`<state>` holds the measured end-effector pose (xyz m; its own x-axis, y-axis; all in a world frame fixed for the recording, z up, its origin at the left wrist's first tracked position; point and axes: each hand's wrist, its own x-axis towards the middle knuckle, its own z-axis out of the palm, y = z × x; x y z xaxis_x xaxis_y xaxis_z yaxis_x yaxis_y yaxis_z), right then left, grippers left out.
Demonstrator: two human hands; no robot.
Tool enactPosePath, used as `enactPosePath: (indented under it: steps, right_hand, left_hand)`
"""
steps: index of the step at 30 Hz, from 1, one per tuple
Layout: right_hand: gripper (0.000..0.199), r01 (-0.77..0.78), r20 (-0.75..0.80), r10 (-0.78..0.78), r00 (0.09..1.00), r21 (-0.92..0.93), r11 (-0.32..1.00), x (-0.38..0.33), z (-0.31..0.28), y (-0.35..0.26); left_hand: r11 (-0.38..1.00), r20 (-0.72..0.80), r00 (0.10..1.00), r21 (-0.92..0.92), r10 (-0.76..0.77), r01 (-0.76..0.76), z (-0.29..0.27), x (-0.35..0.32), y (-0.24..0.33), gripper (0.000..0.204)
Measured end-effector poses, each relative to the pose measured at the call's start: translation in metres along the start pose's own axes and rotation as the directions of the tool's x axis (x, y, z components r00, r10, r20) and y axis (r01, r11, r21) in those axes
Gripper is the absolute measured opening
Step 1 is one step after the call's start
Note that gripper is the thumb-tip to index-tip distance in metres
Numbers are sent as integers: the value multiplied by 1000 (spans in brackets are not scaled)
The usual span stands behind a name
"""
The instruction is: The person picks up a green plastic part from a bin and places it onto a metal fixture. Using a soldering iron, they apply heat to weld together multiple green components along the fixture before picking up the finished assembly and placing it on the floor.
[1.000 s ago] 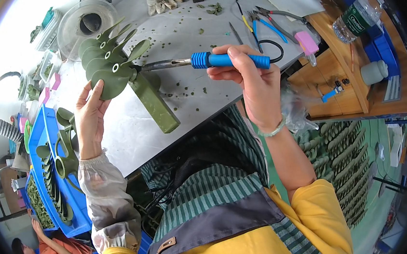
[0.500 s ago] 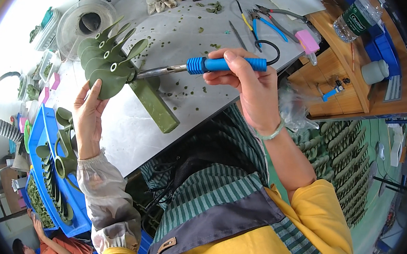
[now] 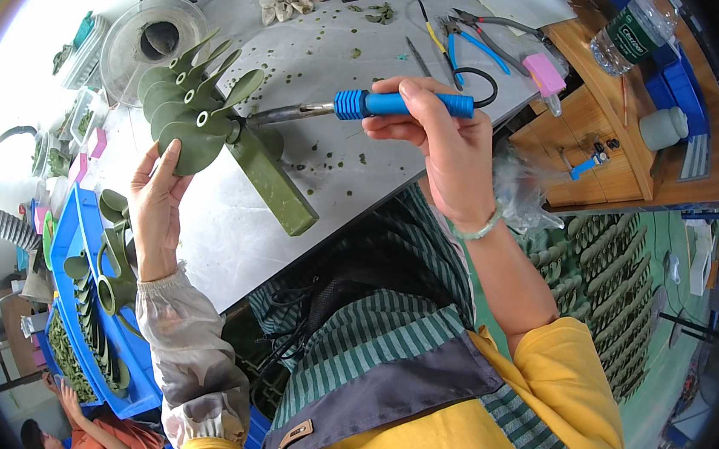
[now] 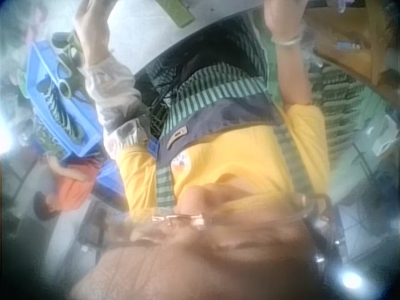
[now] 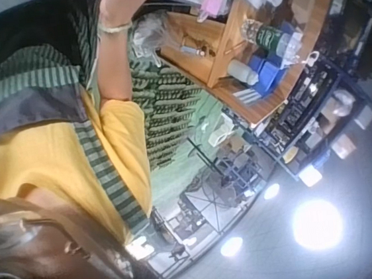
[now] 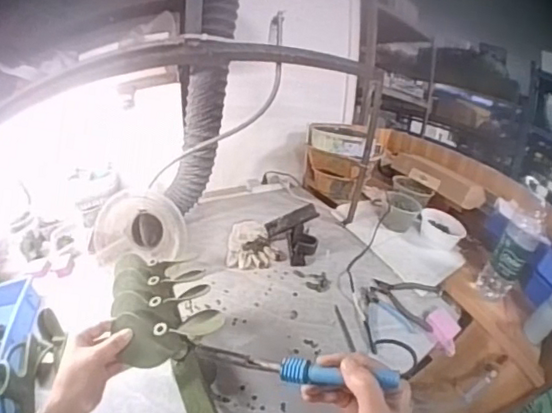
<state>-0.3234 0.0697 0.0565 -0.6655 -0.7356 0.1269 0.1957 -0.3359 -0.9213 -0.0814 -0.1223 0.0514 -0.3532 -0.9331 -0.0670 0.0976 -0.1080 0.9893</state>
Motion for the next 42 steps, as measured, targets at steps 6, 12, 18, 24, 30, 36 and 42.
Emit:
enactPosePath:
  steps: [6, 12, 18, 24, 30, 36, 42]
  right_hand:
    - [28, -11, 16, 11, 1000, 14, 1000, -2, -2, -1]
    - [28, -33, 19, 33, 999, 3, 999, -6, 0, -4]
    - [28, -48, 12, 48, 999, 4, 999, -9, 2, -6]
    - [29, -18, 2, 18, 1000, 3, 1000, -4, 0, -3]
    - [30, -12, 11, 12, 1000, 5, 1000, 1, -1, 0]
    - [29, -1, 23, 1, 1000, 18, 1000, 3, -1, 0]
    - [29, -1, 24, 0, 1000, 17, 1000, 0, -2, -1]
  left_hand:
    - [1000, 2, 1000, 12, 3, -3, 0, 1, 0, 22]
    - [1000, -1, 1000, 19, 1, -1, -1, 1, -1, 22]
    - [1000, 6, 1000, 27, -4, 4, -1, 2, -1, 23]
    - [1000, 6, 1000, 26, 3, -3, 0, 1, 1, 23]
    - [999, 1, 1000, 36, -1, 1, -2, 2, 1, 23]
    - [999, -3, 1000, 38, 2, -1, 0, 2, 2, 24]
    - [999, -11, 1000, 47, -4, 4, -1, 3, 1, 24]
